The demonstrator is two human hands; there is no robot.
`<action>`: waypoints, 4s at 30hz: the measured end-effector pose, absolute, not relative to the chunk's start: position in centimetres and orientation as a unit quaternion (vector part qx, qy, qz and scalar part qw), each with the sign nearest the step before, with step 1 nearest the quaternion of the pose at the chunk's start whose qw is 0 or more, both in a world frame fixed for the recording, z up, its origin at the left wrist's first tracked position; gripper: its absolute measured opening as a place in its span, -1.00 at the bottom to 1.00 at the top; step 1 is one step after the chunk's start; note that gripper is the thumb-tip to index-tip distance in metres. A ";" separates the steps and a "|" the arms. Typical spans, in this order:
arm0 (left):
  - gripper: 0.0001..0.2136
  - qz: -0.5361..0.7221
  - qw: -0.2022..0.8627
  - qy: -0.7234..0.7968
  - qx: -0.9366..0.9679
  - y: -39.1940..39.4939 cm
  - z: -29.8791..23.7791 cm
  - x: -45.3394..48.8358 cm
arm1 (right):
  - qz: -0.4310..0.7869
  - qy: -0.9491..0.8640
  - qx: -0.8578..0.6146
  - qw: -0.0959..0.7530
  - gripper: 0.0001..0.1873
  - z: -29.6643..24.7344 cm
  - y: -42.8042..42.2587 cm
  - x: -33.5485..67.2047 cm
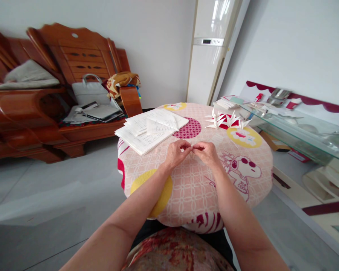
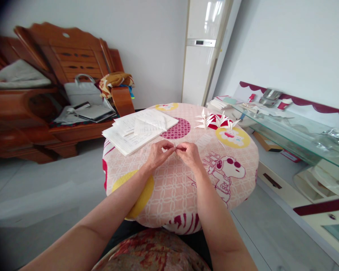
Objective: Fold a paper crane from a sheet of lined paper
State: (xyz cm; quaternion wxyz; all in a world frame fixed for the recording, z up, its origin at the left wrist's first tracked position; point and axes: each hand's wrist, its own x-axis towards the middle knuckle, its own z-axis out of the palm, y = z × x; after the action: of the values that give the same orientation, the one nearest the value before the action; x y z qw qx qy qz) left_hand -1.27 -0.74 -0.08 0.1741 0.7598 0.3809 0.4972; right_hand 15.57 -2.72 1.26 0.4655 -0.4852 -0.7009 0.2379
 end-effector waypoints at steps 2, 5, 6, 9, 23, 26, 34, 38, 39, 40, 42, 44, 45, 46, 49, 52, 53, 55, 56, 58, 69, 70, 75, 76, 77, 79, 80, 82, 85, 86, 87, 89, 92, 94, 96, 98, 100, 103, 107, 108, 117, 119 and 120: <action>-0.94 0.500 0.166 0.383 0.759 -0.7 -0.1 -1.2 | 0.212 -0.710 -0.483 0.467 -0.86 1.3 -2.8 15.4; -0.94 0.503 0.152 0.386 0.759 -0.7 -0.2 -1.2 | 0.169 -0.721 -0.482 0.468 -0.86 1.2 -2.7 15.1; -0.93 0.504 0.147 0.387 0.758 -0.7 -0.2 -1.2 | 0.158 -0.725 -0.481 0.467 -0.86 1.2 -2.7 15.0; -0.93 0.506 0.126 0.387 0.760 -0.7 -0.2 -1.2 | 0.135 -0.731 -0.478 0.468 -0.86 0.9 -2.5 14.9; -0.91 0.519 0.130 0.380 0.754 -0.9 0.0 -1.3 | 0.101 -0.742 -0.460 0.477 -0.85 0.6 -2.4 14.9; -0.94 0.521 0.130 0.374 0.756 -1.0 0.1 -1.3 | 0.097 -0.744 -0.461 0.474 -0.83 0.6 -2.4 14.8; -0.92 0.525 0.097 0.364 0.764 -0.9 0.1 -1.3 | 0.092 -0.746 -0.469 0.464 -0.81 0.6 -2.5 14.8; -0.94 0.529 0.098 0.359 0.763 -1.0 0.1 -1.3 | 0.099 -0.744 -0.470 0.464 -0.81 0.7 -2.6 14.7; -0.94 0.528 0.098 0.358 0.764 -1.0 0.1 -1.3 | 0.100 -0.744 -0.471 0.463 -0.81 0.7 -2.6 14.7; -0.94 0.527 0.098 0.358 0.765 -1.0 0.1 -1.3 | 0.101 -0.743 -0.472 0.463 -0.81 0.8 -2.7 14.7; -0.94 0.524 0.094 0.354 0.769 -1.0 0.1 -1.4 | 0.105 -0.741 -0.473 0.465 -0.81 0.8 -2.7 14.7; -0.94 0.520 0.088 0.346 0.776 -1.0 0.1 -1.4 | 0.108 -0.739 -0.473 0.467 -0.81 0.8 -2.8 14.6; -0.93 0.516 0.085 0.341 0.781 -1.1 0.2 -1.5 | 0.109 -0.738 -0.472 0.469 -0.81 0.8 -2.8 14.6; -0.93 0.512 0.079 0.336 0.786 -1.1 0.2 -1.5 | 0.110 -0.738 -0.472 0.470 -0.81 0.8 -2.8 14.6; -0.90 0.497 0.051 0.324 0.803 -1.1 0.2 -1.6 | 0.110 -0.733 -0.473 0.476 -0.82 0.9 -2.8 14.6; -0.88 0.487 0.019 0.314 0.815 -1.1 0.2 -1.7 | 0.114 -0.730 -0.476 0.477 -0.83 0.9 -2.9 14.6; -0.88 0.486 0.012 0.312 0.816 -1.1 0.2 -1.7 | 0.115 -0.730 -0.476 0.477 -0.83 0.9 -2.9 14.6; -0.88 0.487 0.004 0.313 0.816 -1.1 0.1 -1.8 | 0.118 -0.730 -0.475 0.477 -0.84 0.9 -2.9 14.6; -0.88 0.488 0.004 0.316 0.814 -1.1 0.1 -1.8 | 0.119 -0.730 -0.474 0.477 -0.83 0.9 -2.9 14.6; -0.88 0.488 0.006 0.327 0.809 -1.1 0.1 -1.7 | 0.118 -0.731 -0.474 0.476 -0.83 1.0 -2.9 14.6; -0.86 0.486 0.003 0.358 0.797 -1.1 -0.1 -1.7 | 0.116 -0.732 -0.479 0.471 -0.81 1.1 -3.0 14.5; -0.85 0.487 0.004 0.355 0.798 -1.1 -0.2 -1.7 | 0.117 -0.731 -0.481 0.470 -0.81 1.1 -3.0 14.5; -0.85 0.492 0.003 0.328 0.806 -1.2 -0.1 -1.8 | 0.114 -0.729 -0.481 0.474 -0.81 1.1 -3.0 14.5; -0.86 0.492 0.001 0.326 0.807 -1.2 -0.1 -1.8 | 0.112 -0.730 -0.480 0.473 -0.80 1.1 -3.0 14.5; -0.86 0.490 0.000 0.326 0.809 -1.2 0.0 -1.8 | 0.110 -0.731 -0.480 0.472 -0.80 1.0 -3.0 14.5; -0.87 0.483 -0.003 0.330 0.811 -1.2 -0.1 -1.7 | 0.105 -0.733 -0.482 0.469 -0.79 1.0 -3.0 14.5; -0.88 0.480 -0.005 0.334 0.811 -1.1 -0.1 -1.7 | 0.104 -0.734 -0.482 0.467 -0.79 1.0 -3.0 14.5; -0.88 0.475 -0.011 0.344 0.810 -1.0 -0.2 -1.7 | 0.104 -0.734 -0.484 0.465 -0.80 0.9 -2.9 14.6; -0.89 0.470 -0.017 0.356 0.808 -0.9 -0.4 -1.6 | 0.102 -0.732 -0.488 0.465 -0.79 0.9 -2.9 14.5; -0.90 0.469 -0.017 0.358 0.807 -0.9 -0.4 -1.6 | 0.102 -0.732 -0.488 0.465 -0.78 0.9 -2.9 14.5; -0.89 0.469 -0.018 0.358 0.807 -0.9 -0.4 -1.6 | 0.103 -0.731 -0.487 0.467 -0.78 0.9 -2.9 14.5; -0.88 0.473 -0.026 0.355 0.806 -1.0 -0.3 -1.6 | 0.106 -0.731 -0.483 0.470 -0.78 0.9 -2.9 14.4; -0.87 0.478 -0.039 0.348 0.805 -1.1 -0.3 -1.6 | 0.111 -0.728 -0.483 0.473 -0.79 1.0 -3.0 14.4; -0.86 0.477 -0.038 0.345 0.808 -1.1 -0.3 -1.6 | 0.119 -0.723 -0.487 0.475 -0.80 1.0 -3.0 14.4; -0.85 0.474 -0.033 0.343 0.811 -1.2 -0.2 -1.5 | 0.126 -0.717 -0.488 0.481 -0.81 1.1 -3.1 14.4; -0.85 0.472 -0.028 0.336 0.814 -1.3 -0.2 -1.5 | 0.128 -0.712 -0.486 0.490 -0.81 1.1 -3.1 14.4; -0.86 0.476 -0.018 0.326 0.816 -1.5 -0.1 -1.5 | 0.125 -0.710 -0.484 0.496 -0.81 1.1 -3.1 14.5; -0.84 0.495 0.016 0.323 0.807 -1.6 0.0 -1.4 | 0.120 -0.713 -0.481 0.496 -0.81 1.0 -3.0 14.4; -0.82 0.523 0.085 0.339 0.778 -1.4 0.2 -1.3 | 0.115 -0.717 -0.484 0.488 -0.77 0.7 -2.8 14.4; -0.83 0.527 0.105 0.340 0.772 -1.3 0.3 -1.3 | 0.114 -0.717 -0.486 0.486 -0.77 0.6 -2.8 14.4; -0.77 0.536 0.212 0.365 0.731 -1.1 0.5 -1.3 | 0.111 -0.722 -0.480 0.486 -0.68 0.9 -3.0 14.3; -0.80 0.538 0.235 0.367 0.721 -1.0 0.4 -1.3 | 0.110 -0.723 -0.478 0.487 -0.68 1.0 -3.0 14.2; -0.81 0.538 0.248 0.367 0.717 -0.9 0.4 -1.3 | 0.109 -0.723 -0.477 0.487 -0.69 0.9 -2.9 14.2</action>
State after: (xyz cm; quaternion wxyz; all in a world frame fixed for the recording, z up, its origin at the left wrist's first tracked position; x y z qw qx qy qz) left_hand -1.30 -0.88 0.38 0.2485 0.7168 0.3670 0.5383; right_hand 14.20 -2.94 0.95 0.4874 -0.4772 -0.7231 0.1092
